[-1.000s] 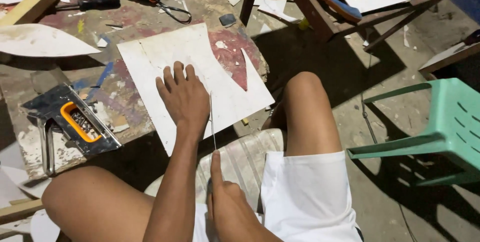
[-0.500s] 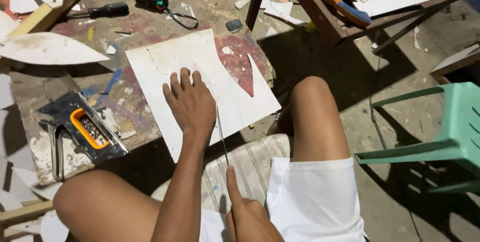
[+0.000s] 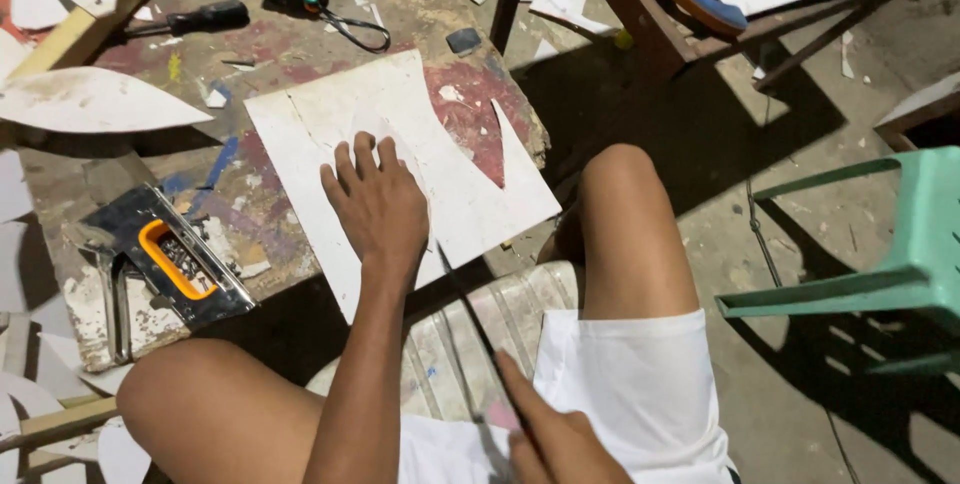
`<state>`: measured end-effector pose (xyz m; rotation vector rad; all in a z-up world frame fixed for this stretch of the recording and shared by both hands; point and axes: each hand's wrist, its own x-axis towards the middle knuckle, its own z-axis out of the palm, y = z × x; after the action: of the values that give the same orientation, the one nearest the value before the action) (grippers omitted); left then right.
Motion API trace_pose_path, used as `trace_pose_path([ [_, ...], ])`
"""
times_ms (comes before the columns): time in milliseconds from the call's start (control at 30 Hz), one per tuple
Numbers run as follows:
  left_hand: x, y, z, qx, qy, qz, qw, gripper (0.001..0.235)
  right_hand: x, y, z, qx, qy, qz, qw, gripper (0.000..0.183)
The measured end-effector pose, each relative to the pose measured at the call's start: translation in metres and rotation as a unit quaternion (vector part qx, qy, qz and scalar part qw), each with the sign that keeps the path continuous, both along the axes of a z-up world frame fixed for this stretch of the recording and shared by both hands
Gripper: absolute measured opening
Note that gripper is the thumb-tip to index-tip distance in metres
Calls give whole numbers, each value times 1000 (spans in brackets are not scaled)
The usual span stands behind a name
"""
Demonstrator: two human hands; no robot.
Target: Cutting a curved shape out of a white board using a small hand saw on a workbench
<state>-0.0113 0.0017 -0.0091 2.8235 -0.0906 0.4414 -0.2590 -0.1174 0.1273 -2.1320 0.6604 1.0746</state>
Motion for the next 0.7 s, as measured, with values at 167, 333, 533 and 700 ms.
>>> trace_pose_path([
  [167,-4,-1,5,10,-58,15,998,30,4,-52,-2,-26,-181,-202,962,84],
  [333,-4,-1,12,1,-94,31,995,32,38,-75,1,-64,-220,-229,946,72],
  [533,-4,-1,18,-57,-69,22,996,33,46,-99,-79,-82,-305,-263,912,55],
  [700,-4,-2,17,-50,-53,25,997,34,52,-94,-111,-36,-353,-261,898,48],
])
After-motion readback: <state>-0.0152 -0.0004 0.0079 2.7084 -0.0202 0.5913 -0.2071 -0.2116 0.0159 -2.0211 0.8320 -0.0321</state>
